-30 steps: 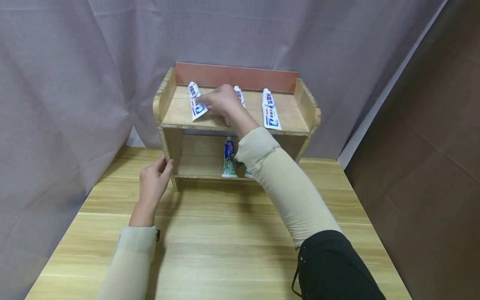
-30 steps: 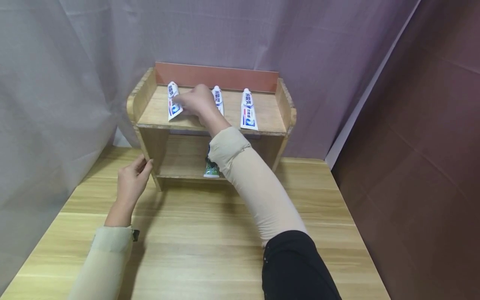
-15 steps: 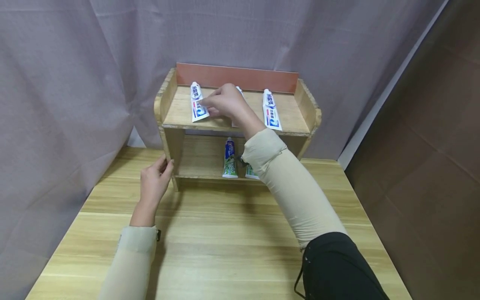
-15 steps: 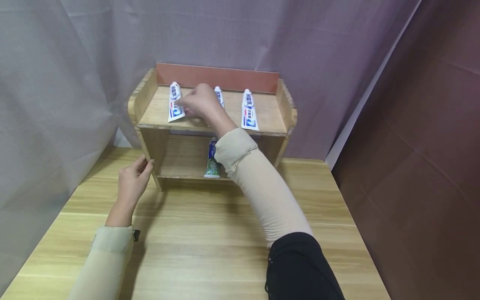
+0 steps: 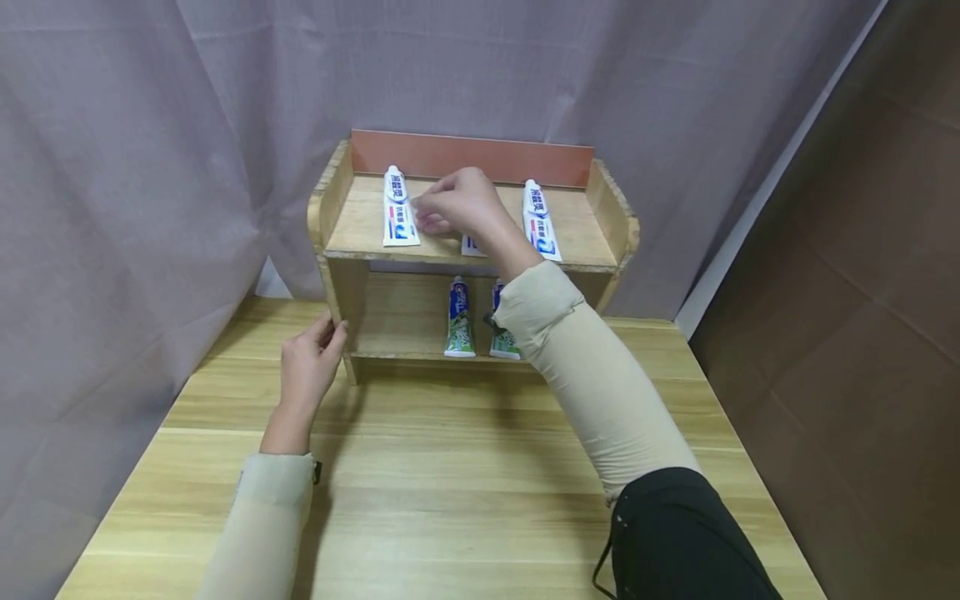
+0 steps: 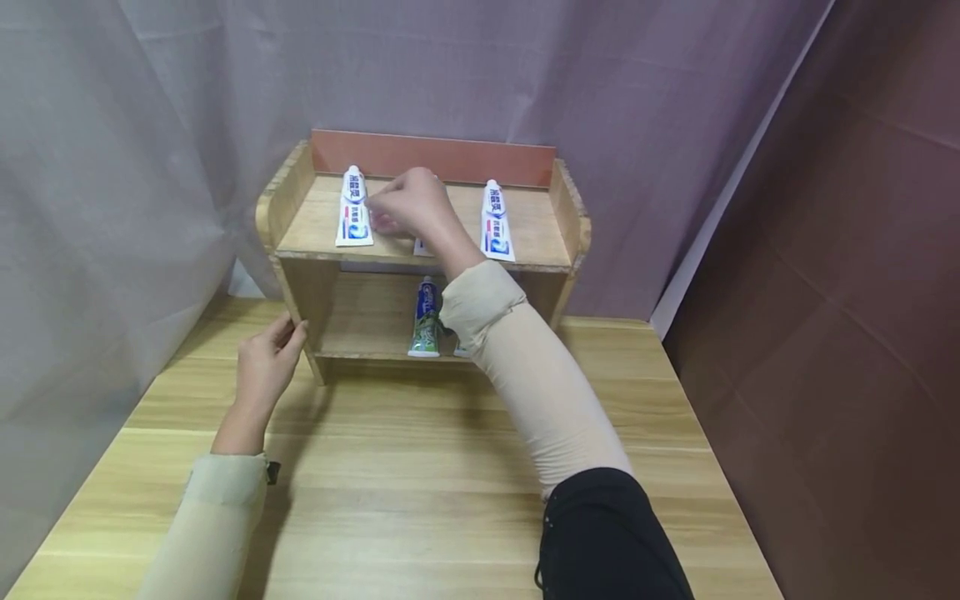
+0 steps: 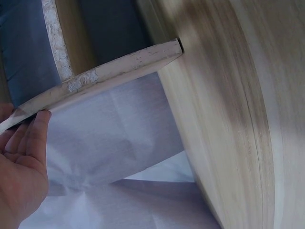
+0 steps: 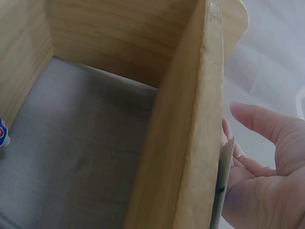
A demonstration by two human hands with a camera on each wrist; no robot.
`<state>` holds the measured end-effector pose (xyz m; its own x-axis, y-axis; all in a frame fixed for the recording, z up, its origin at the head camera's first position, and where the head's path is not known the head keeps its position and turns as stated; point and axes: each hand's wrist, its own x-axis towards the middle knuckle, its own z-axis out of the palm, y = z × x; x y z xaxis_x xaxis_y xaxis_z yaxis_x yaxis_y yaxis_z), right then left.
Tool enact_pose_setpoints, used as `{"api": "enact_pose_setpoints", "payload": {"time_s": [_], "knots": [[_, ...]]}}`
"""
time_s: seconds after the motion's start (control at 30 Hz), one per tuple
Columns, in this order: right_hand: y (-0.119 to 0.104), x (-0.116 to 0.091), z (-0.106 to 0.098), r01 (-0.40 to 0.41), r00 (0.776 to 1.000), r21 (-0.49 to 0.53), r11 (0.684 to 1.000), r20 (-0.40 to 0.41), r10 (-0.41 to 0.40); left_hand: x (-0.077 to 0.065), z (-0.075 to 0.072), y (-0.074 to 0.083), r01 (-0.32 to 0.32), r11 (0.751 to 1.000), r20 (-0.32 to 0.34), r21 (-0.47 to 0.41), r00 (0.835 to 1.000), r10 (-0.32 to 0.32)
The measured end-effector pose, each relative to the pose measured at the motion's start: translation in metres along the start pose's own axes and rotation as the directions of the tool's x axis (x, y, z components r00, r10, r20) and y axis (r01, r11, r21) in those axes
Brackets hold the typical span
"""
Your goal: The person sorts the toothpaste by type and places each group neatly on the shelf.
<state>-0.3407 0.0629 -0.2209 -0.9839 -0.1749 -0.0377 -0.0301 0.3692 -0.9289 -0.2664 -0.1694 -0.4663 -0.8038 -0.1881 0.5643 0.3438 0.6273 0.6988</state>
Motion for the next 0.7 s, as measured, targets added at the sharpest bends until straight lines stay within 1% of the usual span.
{"api": "enact_pose_setpoints", "payload": {"time_s": [0.13,0.23,0.33,0.47,0.6,0.7], "knots": [[0.003,-0.002,-0.003,-0.001,1.000,0.000,1.000,-0.011,0.001,0.000,0.000,0.000,-0.007,1.000,0.002,0.000,1.000,0.007],[0.006,-0.006,-0.004,0.021,1.000,0.022,1.000,0.000,-0.021,0.001,0.000,-0.001,-0.011,1.000,-0.003,0.001,1.000,0.011],[0.009,-0.014,-0.006,0.070,0.997,0.043,0.997,0.008,-0.071,0.002,0.000,-0.001,-0.009,1.000,-0.007,0.000,1.000,0.009],[0.014,-0.029,-0.010,0.145,0.989,0.079,0.986,0.022,-0.147,0.002,-0.001,-0.002,0.001,1.000,-0.006,0.000,1.000,-0.001],[0.026,-0.042,-0.012,0.208,0.975,0.140,0.968,0.049,-0.216,0.003,-0.004,-0.003,0.014,1.000,0.001,0.006,1.000,-0.014],[0.036,-0.049,-0.012,0.237,0.966,0.171,0.956,0.058,-0.250,0.003,-0.006,-0.004,0.014,1.000,-0.003,0.016,1.000,-0.014]]}}
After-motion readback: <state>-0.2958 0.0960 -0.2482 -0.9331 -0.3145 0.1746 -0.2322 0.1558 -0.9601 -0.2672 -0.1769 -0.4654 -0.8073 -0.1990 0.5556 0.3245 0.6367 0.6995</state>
